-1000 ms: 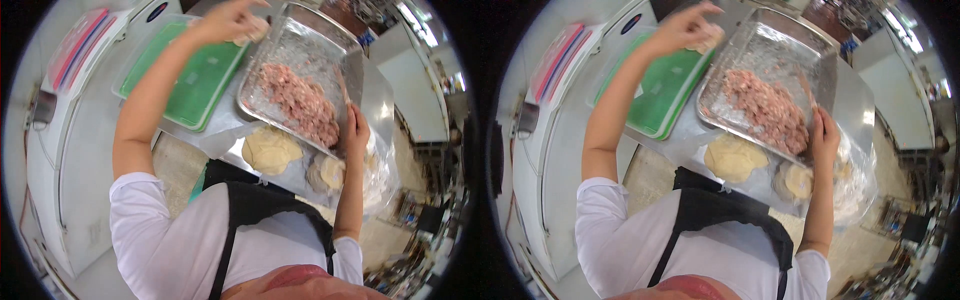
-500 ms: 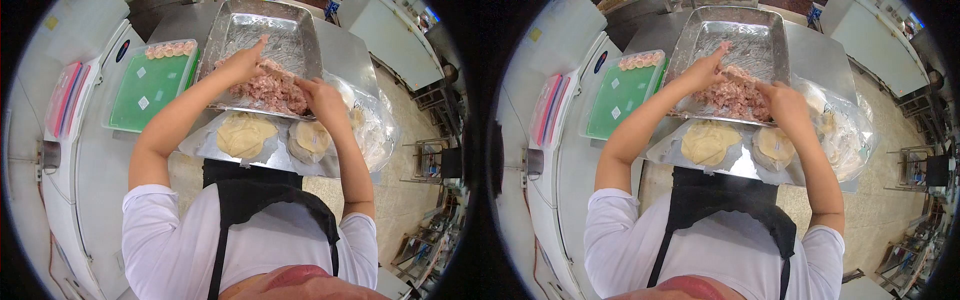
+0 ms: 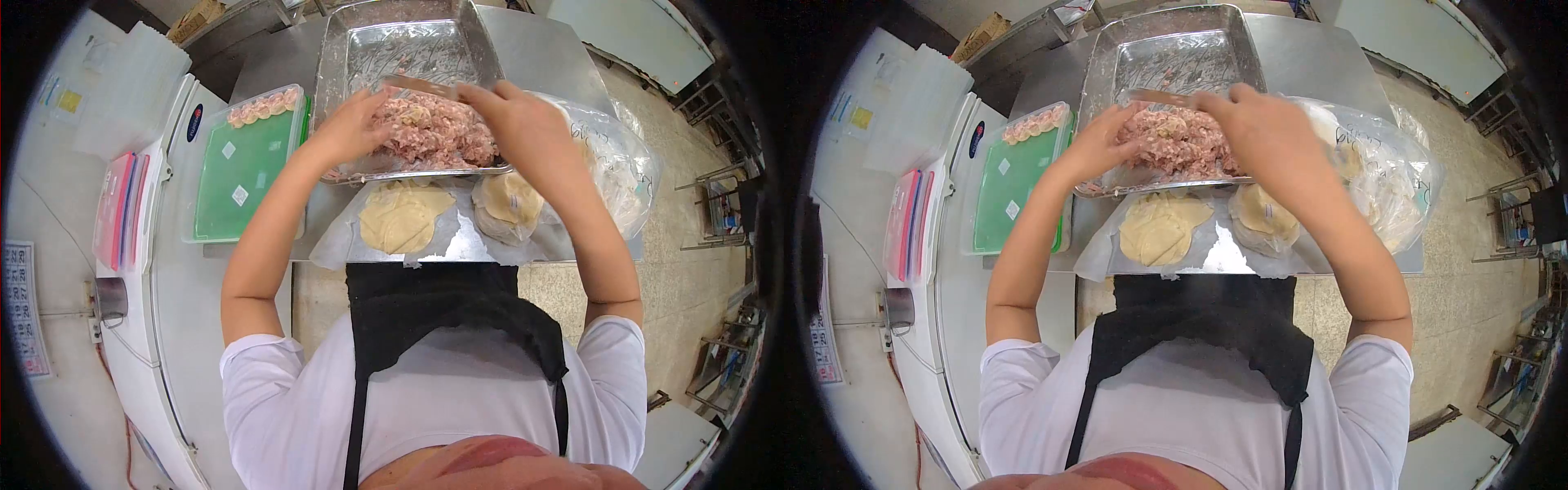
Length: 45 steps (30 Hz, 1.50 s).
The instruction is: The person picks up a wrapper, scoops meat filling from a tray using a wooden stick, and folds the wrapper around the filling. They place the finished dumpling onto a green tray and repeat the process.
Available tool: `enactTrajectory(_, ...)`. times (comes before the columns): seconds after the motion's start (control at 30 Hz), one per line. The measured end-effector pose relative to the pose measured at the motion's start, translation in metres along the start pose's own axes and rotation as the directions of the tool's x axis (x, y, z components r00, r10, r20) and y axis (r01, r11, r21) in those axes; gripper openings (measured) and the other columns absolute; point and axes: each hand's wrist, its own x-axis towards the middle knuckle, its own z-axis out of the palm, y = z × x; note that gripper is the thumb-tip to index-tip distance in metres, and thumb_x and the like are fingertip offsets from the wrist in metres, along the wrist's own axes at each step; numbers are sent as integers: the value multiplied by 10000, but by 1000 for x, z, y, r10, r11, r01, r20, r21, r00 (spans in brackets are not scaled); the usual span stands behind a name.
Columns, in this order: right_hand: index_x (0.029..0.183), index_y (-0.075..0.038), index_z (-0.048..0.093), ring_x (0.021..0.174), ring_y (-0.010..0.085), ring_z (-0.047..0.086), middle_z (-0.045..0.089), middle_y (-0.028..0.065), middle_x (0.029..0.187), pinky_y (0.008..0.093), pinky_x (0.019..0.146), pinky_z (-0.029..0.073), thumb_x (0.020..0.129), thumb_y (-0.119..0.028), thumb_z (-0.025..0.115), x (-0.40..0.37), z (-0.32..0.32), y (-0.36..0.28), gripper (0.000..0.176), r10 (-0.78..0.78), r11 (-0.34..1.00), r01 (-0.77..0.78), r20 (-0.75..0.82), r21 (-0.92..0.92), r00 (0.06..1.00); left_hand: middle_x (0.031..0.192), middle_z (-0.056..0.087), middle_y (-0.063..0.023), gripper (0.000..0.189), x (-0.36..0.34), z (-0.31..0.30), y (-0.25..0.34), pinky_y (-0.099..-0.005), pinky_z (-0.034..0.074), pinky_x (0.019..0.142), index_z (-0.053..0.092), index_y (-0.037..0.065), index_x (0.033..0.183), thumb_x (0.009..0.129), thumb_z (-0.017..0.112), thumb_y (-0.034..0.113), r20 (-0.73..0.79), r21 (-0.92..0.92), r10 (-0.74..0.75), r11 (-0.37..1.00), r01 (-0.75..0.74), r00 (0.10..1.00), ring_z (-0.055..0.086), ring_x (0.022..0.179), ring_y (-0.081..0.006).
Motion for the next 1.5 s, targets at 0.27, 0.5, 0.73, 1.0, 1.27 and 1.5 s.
enactTrajectory(0.27, 1109, -134, 658, 810, 312, 667, 635, 143, 848, 418, 690, 537, 816, -79, 568, 10, 20, 16, 311, 0, 1000, -1, 57, 17, 998, 1053, 596, -39, 497, -23, -19, 21, -278, 461, 839, 488, 82, 1393, 930, 608, 219, -32, -346, -101, 934, 84, 994, 566, 943, -110)
enactTrajectory(0.5, 1097, -105, 651, 828, 317, 649, 635, 132, 862, 430, 691, 515, 839, -68, 537, -1, 72, 40, 285, -82, 995, 97, 338, -28, 937, 1000, 643, -67, 491, -55, 0, 20, -278, 477, 757, 471, 39, 1392, 956, 574, 240, -142, -543, -183, 836, 78, 973, 592, 863, -138)
enactTrajectory(0.73, 1093, -121, 688, 844, 304, 658, 651, 148, 830, 427, 729, 514, 843, -74, 536, 3, 40, 19, 296, -44, 983, 88, 266, -159, 963, 965, 638, -33, 460, -87, 3, 37, -231, 445, 712, 470, 63, 1404, 963, 527, 179, 79, -897, -166, 419, 142, 983, 569, 822, -90)
enactTrajectory(1.0, 1080, -134, 709, 806, 301, 665, 664, 132, 827, 423, 717, 519, 838, -138, 578, 16, -13, 20, 276, -1, 964, 89, 332, -252, 943, 940, 643, -78, 134, -113, 33, 38, -261, 472, 746, 693, 26, 984, 876, 655, 98, -71, -523, -65, 852, 18, 995, 598, 838, -167)
enactTrajectory(1.27, 844, -118, 699, 748, 281, 662, 641, 104, 708, 410, 659, 518, 822, -171, 591, -4, 32, 13, 123, -211, 925, 311, 387, -217, 898, 1059, 624, -138, 249, -123, 85, 32, -399, 460, 851, 697, 66, 1013, 798, 735, 186, -223, -175, -13, 984, -27, 975, 576, 957, -322)
enactTrajectory(1.5, 778, -98, 675, 737, 297, 664, 654, 114, 749, 418, 633, 520, 854, -235, 594, 24, 27, 8, 176, -107, 919, 284, 520, -273, 848, 1068, 625, -142, 279, -124, 82, 19, -397, 455, 878, 672, 53, 1123, 853, 655, 120, -277, -213, -39, 977, -22, 960, 571, 957, -332)
